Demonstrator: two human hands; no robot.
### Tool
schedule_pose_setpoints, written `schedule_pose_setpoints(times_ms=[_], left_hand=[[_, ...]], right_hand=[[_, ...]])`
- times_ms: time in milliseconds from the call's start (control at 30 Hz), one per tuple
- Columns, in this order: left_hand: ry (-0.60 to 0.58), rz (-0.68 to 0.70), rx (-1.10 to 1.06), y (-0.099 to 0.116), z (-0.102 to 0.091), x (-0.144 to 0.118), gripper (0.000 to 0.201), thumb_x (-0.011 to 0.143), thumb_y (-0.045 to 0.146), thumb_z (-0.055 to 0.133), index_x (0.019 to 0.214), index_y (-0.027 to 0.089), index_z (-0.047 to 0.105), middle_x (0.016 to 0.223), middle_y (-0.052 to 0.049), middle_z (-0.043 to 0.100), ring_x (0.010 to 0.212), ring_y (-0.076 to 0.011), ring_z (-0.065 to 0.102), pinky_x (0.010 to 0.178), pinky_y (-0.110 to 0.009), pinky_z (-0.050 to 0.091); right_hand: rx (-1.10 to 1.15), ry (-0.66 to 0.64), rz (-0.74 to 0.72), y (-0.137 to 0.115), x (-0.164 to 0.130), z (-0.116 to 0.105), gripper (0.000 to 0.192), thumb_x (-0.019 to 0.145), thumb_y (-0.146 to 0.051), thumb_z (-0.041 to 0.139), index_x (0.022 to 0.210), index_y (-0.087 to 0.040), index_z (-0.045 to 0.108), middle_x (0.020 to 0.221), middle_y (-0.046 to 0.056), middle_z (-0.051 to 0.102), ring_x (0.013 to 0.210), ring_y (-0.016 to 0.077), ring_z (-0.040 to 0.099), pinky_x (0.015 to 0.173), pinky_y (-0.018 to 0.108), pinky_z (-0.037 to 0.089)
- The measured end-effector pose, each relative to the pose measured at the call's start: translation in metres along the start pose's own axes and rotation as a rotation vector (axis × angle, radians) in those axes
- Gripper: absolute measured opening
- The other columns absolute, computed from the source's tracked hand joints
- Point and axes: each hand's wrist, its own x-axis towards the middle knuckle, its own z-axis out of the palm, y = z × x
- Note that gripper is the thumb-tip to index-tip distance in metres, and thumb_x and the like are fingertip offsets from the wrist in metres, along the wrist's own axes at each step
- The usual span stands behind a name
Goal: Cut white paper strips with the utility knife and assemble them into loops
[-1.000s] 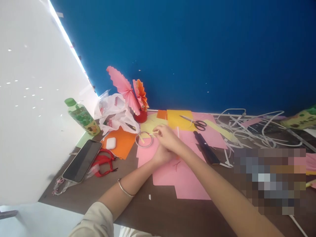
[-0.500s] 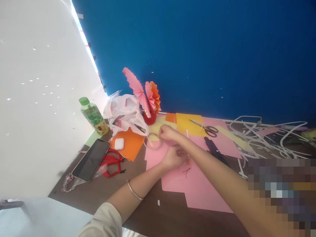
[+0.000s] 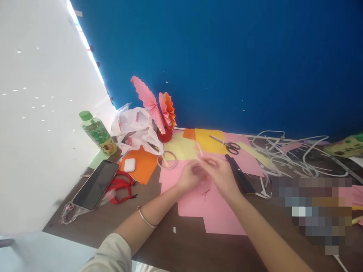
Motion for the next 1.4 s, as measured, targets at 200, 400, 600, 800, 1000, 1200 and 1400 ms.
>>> schedule_pose_setpoints(times_ms=[200,400,600,800,1000,1200,1400], left_hand=[[0.088,0.056,-0.024,-0.009,0.001,0.0,0.045,0.067,0.017,0.07,0.11,0.02,0.059,0.129,-0.011,0.045,0.111,-0.025,0.054,0.095,-0.041,0.044],[0.097,0.097,-0.011,-0.003,0.002,-0.004,0.046,0.071,0.018,0.066,0.116,0.023,0.055,0.133,-0.009,0.038,0.101,-0.021,0.06,0.091,-0.039,0.048],[0.095,0.109,-0.022,-0.001,0.005,-0.007,0.045,0.071,0.019,0.068,0.114,0.022,0.056,0.132,-0.009,0.038,0.102,-0.0211,0.059,0.093,-0.038,0.047],[0.088,0.101,-0.028,0.001,0.007,-0.008,0.044,0.07,0.018,0.067,0.113,0.023,0.056,0.132,-0.009,0.038,0.101,-0.0204,0.06,0.093,-0.038,0.046],[0.086,0.109,-0.031,0.002,0.007,-0.009,0.044,0.07,0.016,0.067,0.113,0.022,0.056,0.133,-0.009,0.038,0.099,-0.0195,0.06,0.092,-0.038,0.047],[0.09,0.101,-0.042,0.001,0.007,-0.009,0.045,0.069,0.02,0.07,0.112,0.023,0.057,0.134,-0.009,0.037,0.098,-0.0201,0.061,0.09,-0.038,0.048],[0.148,0.085,-0.036,0.004,0.007,-0.01,0.041,0.071,0.022,0.069,0.11,0.021,0.058,0.134,-0.01,0.039,0.099,-0.0225,0.061,0.086,-0.036,0.051]], right_hand=[[0.465,0.203,0.308,0.054,-0.036,-0.015,0.03,0.058,-0.04,0.075,0.066,-0.015,0.062,0.047,-0.01,0.024,0.04,0.0032,0.02,0.037,0.021,0.014],[0.526,0.216,0.357,0.05,-0.038,-0.004,0.028,0.057,-0.035,0.076,0.067,-0.014,0.062,0.046,-0.01,0.023,0.041,0.0031,0.019,0.039,0.022,0.014],[0.54,0.222,0.361,0.058,-0.035,-0.003,0.029,0.055,-0.037,0.077,0.065,-0.015,0.06,0.043,-0.011,0.024,0.039,0.0032,0.021,0.037,0.022,0.017],[0.485,0.222,0.353,0.061,-0.035,-0.004,0.029,0.059,-0.04,0.073,0.07,-0.015,0.063,0.041,-0.012,0.023,0.038,0.0041,0.022,0.037,0.022,0.022],[0.544,0.255,0.383,0.059,-0.034,-0.003,0.027,0.057,-0.035,0.075,0.07,-0.014,0.065,0.04,-0.012,0.024,0.038,0.0033,0.021,0.037,0.022,0.022],[0.552,0.263,0.405,0.059,-0.034,-0.002,0.028,0.057,-0.034,0.075,0.073,-0.013,0.067,0.04,-0.011,0.027,0.038,0.0028,0.02,0.037,0.021,0.021],[0.472,0.287,0.344,0.061,-0.037,-0.002,0.027,0.062,-0.037,0.071,0.073,-0.013,0.067,0.043,-0.01,0.027,0.04,0.0041,0.023,0.038,0.021,0.021]])
